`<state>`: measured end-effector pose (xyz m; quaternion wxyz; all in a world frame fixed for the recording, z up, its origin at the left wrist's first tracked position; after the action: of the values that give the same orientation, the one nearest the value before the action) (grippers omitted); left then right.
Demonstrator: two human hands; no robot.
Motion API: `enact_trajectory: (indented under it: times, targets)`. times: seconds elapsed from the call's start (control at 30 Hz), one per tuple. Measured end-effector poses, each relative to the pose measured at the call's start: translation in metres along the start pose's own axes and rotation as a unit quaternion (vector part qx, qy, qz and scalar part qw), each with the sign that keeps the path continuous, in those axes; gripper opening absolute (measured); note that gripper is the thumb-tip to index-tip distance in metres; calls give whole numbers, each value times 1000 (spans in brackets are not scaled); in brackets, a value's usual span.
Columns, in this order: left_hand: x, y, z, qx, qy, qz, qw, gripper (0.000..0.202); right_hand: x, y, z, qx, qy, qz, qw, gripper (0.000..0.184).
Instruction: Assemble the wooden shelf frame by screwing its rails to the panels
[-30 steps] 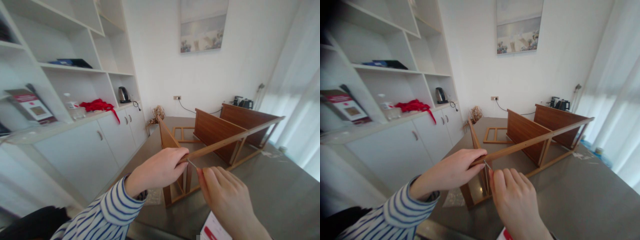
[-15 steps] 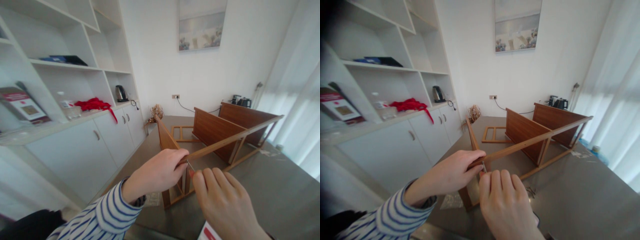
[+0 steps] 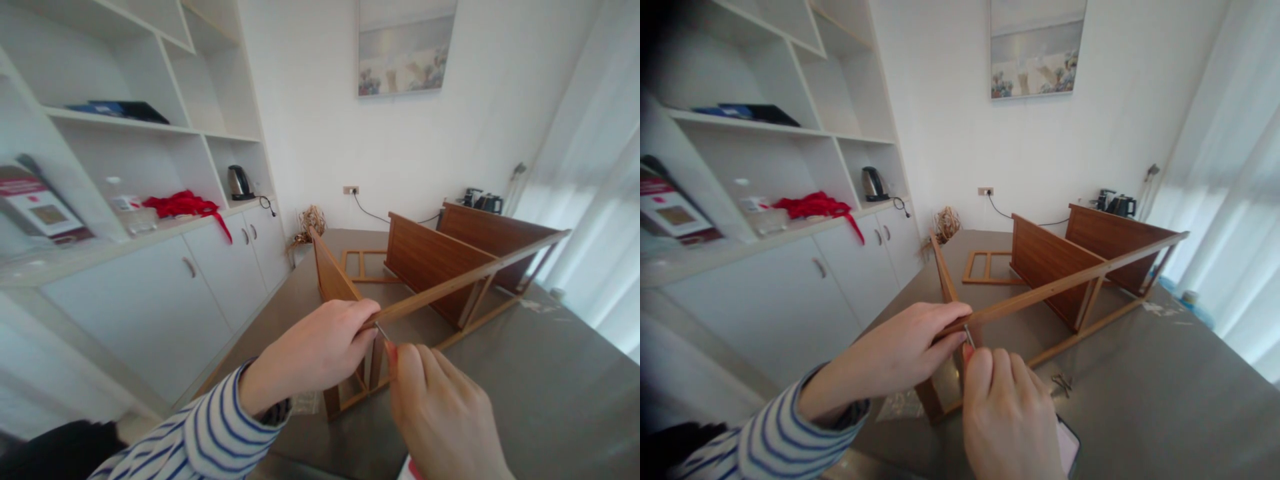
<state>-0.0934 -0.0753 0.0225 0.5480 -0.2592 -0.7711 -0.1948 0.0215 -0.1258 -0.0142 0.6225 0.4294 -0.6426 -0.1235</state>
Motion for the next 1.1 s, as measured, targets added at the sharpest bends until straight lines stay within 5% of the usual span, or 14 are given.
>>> enact_trajectory:
  times: [0.47, 1.1]
  targets:
    - [1, 1, 1, -13, -4, -4, 1000, 15, -1, 4, 5, -141, 95, -21, 985, 38]
    - [1, 0, 2, -19, -23, -5, 1000, 16, 9, 7, -20, 49, 134, 105, 984, 31]
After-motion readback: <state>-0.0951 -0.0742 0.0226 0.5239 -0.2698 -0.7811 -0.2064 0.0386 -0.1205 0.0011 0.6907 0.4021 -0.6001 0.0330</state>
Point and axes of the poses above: each hand's wrist, its own y-axis towards the middle knuckle, its own x-axis out of the back of the hand, z = x × y, the point moved 5 cm from there along y, towards the middle knuckle, and after that the axes turned 11 degrees about z, right-handed, at the moved point
